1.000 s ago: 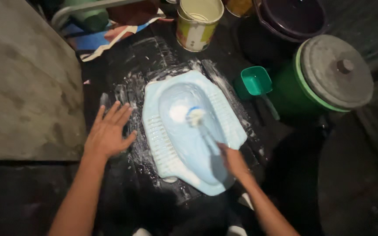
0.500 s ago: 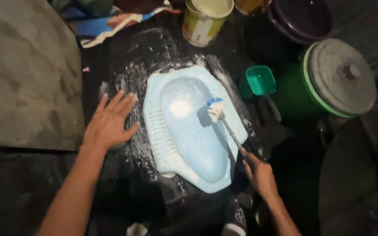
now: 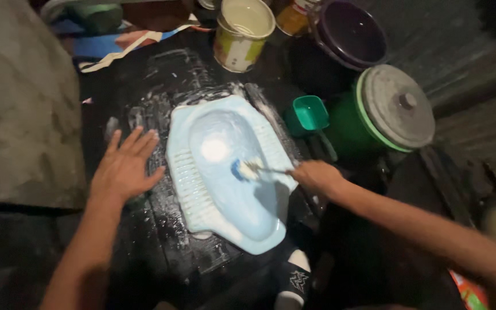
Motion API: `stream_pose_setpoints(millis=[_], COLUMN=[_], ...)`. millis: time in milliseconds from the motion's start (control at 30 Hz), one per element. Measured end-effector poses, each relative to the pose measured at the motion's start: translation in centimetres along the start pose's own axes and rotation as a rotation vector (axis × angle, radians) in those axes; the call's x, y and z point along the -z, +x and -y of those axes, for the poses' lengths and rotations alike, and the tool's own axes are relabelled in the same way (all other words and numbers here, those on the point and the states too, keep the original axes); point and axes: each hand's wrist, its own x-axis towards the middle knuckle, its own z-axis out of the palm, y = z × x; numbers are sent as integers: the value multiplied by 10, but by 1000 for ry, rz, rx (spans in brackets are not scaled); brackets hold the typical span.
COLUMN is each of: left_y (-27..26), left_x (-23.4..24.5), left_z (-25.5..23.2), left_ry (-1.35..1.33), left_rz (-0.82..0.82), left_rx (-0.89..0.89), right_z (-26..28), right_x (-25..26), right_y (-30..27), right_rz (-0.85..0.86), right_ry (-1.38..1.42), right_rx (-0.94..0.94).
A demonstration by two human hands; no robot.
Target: The person scrubs a light blue squat toilet pan with a long-handled brush. They repeatedly apply a white cleaning agent and scrub the interior surfaces and footrests. The person occasionally uses a small green scoop to add water to the pan during the process.
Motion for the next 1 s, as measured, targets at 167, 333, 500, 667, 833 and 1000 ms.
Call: stream_pose_setpoints(millis=[167,333,500,667,833,1000], left_y=[-2,-6,-7,-13,-15,-12], left_x=[-7,0,6,3,1,2], left_z=[2,2,1,8,16,15], left_ry=[-97,-83,-77,-94,3,89], left_rz=[-68,-37,-10,-42,-24,18], left_rx=[11,13,16,-23,-21,-1], right_z=[-89,-115,-85,-68,5,27], right_x=[-31,-31,-42,-39,-17,17], right_y=[1,82,34,-1,39,17], right_rz=[12,-51,105,379,249,38], right_ry=[-146,-160,49,582,497,369], right_rx=[394,29,124,348,107,400])
